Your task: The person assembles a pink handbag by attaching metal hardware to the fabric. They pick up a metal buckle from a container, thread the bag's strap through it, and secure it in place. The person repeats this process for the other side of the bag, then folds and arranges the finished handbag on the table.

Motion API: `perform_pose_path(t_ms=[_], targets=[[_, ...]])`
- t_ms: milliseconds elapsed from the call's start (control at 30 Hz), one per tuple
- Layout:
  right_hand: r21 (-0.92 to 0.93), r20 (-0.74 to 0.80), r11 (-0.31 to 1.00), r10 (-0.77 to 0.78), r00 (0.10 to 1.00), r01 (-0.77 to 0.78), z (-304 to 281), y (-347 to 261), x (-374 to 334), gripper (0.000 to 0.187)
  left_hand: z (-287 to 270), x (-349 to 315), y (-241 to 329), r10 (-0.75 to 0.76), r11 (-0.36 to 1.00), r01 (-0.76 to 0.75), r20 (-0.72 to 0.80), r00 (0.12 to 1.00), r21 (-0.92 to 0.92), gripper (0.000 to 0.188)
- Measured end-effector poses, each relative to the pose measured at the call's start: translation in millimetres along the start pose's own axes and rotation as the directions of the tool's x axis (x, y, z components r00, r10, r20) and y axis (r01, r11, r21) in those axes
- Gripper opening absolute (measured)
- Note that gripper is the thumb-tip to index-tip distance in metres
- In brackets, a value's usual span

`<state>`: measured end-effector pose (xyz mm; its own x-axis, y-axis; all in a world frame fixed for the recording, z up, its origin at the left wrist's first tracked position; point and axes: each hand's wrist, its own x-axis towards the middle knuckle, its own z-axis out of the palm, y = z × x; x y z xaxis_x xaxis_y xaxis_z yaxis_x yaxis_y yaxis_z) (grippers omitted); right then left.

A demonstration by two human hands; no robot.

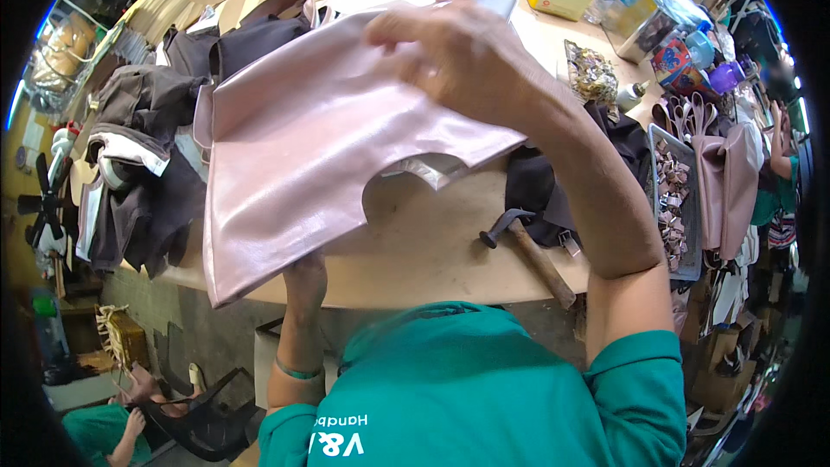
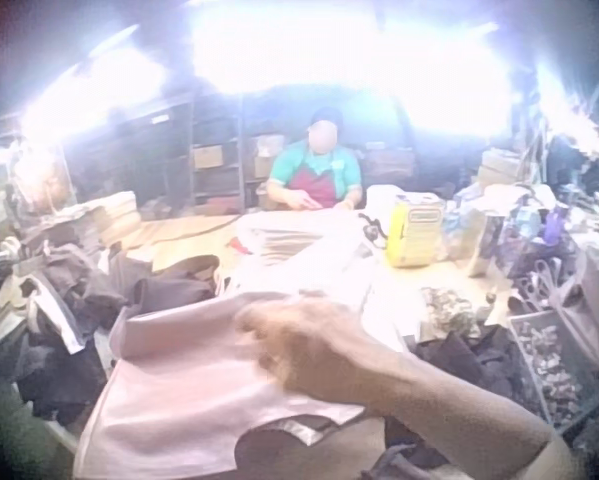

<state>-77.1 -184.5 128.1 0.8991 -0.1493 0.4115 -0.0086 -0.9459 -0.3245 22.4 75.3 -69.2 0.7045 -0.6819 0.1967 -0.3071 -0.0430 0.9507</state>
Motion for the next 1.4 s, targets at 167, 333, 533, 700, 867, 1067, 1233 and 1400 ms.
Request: perform_pose_path(t_ms=[167, 333, 533, 700, 867, 1067, 1233, 1400], targets=[[-0.037, 0.015, 0.953, -0.301, 0.953, 0.302, 70, -54, -28, 0.044, 27, 10, 51, 0.038, 0.97, -0.065, -0.117, 0.992, -0.233, 0.031], [-0.187, -0.149, 0.905, -0.412, 0.899, 0.383, 81, -48, -29, 0.012, 6, 15, 33, -0.162, 0.947, 0.148, -0.028, 0.986, -0.286, 0.043], [-0.311, -0.522, 0.95, -0.194, 0.831, 0.027, 25, 1, 39, 0.011, 40, 32, 117, -0.055, 0.944, 0.094, 0.13, 0.99, -0.317, 0.036], [-0.38, -0.653, 0.924, -0.306, 0.693, 0.049, -64, -22, 69, 0.019, 4, 33, 158, 0.144, 0.982, -0.086, 0.384, 0.912, -0.166, 0.039], [-0.172, -0.259, 0.886, -0.462, 0.848, 0.43, -43, -75, 108, 0.022, -84, -14, 178, 0.14, 0.974, -0.046, 0.43, 0.892, -0.222, 0.04], [0.087, 0.133, 0.912, -0.41, 0.902, 0.401, 18, -72, 99, 0.028, -93, -30, 188, 0.09, 0.909, 0.077, 0.374, 0.923, -0.409, 0.042], [0.159, 0.091, 0.979, -0.143, 0.986, 0.127, 75, -7, 25, 0.044, -44, 40, 143, -0.173, 0.596, 0.293, 0.237, 0.956, -0.748, 0.033], [0.208, 0.279, 0.937, 0.219, 0.935, -0.281, 68, 49, -34, 0.023, -43, 89, 77, -0.419, 0.613, 0.412, 0.165, 0.893, -0.674, 0.029]])
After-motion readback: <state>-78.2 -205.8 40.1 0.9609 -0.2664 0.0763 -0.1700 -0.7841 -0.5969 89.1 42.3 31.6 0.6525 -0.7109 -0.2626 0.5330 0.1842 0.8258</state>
